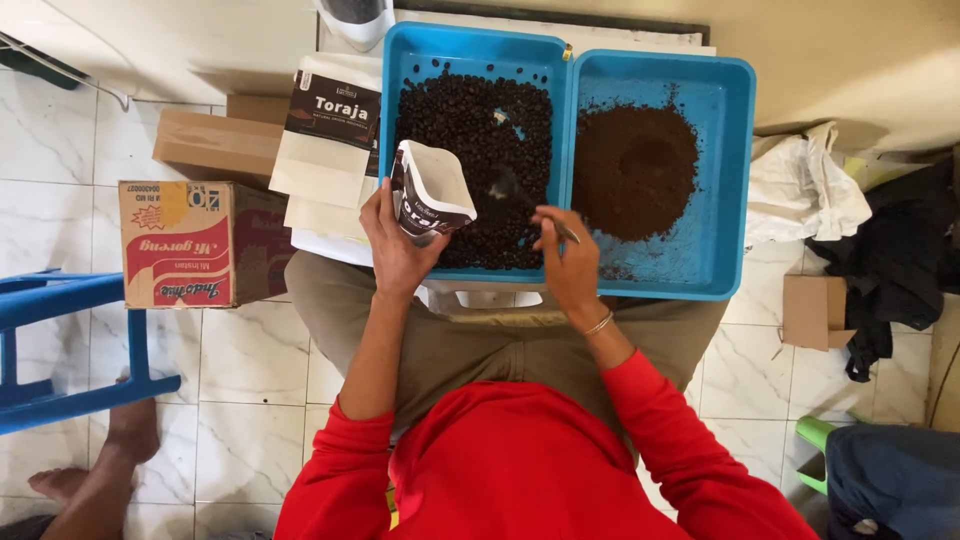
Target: Scooping roasted coffee beans from a tray into a white bag using a spoon and then folding the bag closed.
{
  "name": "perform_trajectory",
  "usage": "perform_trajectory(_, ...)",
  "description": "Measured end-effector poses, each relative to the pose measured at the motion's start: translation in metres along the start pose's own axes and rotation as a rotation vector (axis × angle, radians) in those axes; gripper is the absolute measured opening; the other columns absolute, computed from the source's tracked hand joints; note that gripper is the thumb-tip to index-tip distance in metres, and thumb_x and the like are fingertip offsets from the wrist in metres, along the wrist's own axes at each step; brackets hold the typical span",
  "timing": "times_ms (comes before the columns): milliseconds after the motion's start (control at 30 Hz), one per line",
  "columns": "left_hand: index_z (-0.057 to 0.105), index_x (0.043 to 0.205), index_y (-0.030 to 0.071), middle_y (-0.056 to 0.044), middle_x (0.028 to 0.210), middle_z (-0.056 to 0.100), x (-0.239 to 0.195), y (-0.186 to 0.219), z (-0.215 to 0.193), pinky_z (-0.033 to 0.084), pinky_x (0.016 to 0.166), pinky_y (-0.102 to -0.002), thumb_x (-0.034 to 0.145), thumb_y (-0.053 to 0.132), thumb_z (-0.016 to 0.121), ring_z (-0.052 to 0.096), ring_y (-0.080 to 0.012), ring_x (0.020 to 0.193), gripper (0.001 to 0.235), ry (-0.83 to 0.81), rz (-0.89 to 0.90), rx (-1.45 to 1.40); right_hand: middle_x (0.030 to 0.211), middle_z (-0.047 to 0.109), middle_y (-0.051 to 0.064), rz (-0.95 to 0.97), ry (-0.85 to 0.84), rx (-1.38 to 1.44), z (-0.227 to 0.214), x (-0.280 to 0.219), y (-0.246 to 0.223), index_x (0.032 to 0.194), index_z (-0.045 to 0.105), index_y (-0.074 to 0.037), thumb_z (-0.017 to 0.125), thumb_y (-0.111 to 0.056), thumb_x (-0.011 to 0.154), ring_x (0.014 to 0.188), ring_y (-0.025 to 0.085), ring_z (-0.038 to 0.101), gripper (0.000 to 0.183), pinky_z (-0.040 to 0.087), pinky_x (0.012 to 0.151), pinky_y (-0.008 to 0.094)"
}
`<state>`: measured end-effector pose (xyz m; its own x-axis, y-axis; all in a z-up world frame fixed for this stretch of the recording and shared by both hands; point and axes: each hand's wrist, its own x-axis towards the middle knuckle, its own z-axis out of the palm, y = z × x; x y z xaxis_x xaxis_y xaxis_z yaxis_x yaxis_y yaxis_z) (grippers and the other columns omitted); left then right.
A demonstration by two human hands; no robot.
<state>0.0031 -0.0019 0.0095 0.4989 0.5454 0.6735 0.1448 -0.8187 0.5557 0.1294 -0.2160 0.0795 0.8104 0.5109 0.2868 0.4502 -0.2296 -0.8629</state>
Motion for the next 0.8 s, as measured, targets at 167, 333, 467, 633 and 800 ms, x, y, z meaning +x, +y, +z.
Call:
perform_trajectory(167, 0.035, 0.157, -0.004, -0.023, 0.131, 0.051, 0.002, 0.003, -0.005, 0.045, 0.098, -0.052, 0.066, 0.02, 0.099, 0.054, -0.0383, 0.115, 0.114, -0.026, 0.006, -0.025, 0.095, 0.076, 0.014, 0.227, 0.078, 0.187, -0.001, -0.006, 0.008, 0.118, 0.064, -0.004, 0.049, -0.02, 0.109, 0.065, 0.019, 0.072, 0.024, 0.059, 0.067, 0.034)
perform_trajectory(333, 0.036, 0.157, -0.003, -0.023, 0.13, 0.051, 0.005, 0.004, -0.005, 0.043, 0.096, -0.052, 0.067, 0.017, 0.098, 0.054, -0.0388, 0.115, 0.112, -0.04, 0.038, -0.016, 0.093, 0.074, 0.014, 0.275, 0.208, 0.322, -0.027, 0.012, -0.013, 0.116, 0.061, -0.005, 0.046, -0.018, 0.11, 0.062, 0.015, 0.069, 0.021, 0.059, 0.062, 0.027)
perform_trajectory(467, 0.041, 0.156, -0.001, -0.02, 0.13, 0.053, 0.01, 0.01, -0.007, 0.042, 0.096, -0.05, 0.065, 0.015, 0.096, 0.054, -0.0365, 0.116, 0.108, -0.066, 0.106, 0.052, 0.094, 0.072, 0.017, 0.084, 0.257, 0.224, -0.053, 0.03, -0.045, 0.118, 0.06, -0.004, 0.043, -0.023, 0.113, 0.063, 0.017, 0.069, 0.025, 0.059, 0.063, 0.027)
perform_trajectory(633, 0.045, 0.155, 0.001, -0.019, 0.127, 0.056, 0.009, 0.01, -0.006, 0.041, 0.095, -0.05, 0.064, 0.013, 0.093, 0.055, -0.0348, 0.114, 0.104, -0.076, 0.122, 0.076, 0.093, 0.072, 0.019, -0.165, 0.267, 0.132, -0.061, 0.034, -0.074, 0.116, 0.057, 0.001, 0.041, -0.022, 0.114, 0.063, 0.019, 0.068, 0.028, 0.057, 0.064, 0.031)
perform_trajectory(800, 0.046, 0.154, 0.001, -0.018, 0.126, 0.057, 0.009, 0.01, -0.006, 0.042, 0.093, -0.05, 0.062, 0.014, 0.092, 0.056, -0.0352, 0.11, 0.104, -0.063, 0.124, 0.079, 0.098, 0.075, 0.012, -0.321, 0.062, 0.058, -0.04, 0.023, -0.103, 0.107, 0.071, 0.0, 0.049, -0.012, 0.108, 0.064, 0.02, 0.073, 0.025, 0.059, 0.058, 0.031)
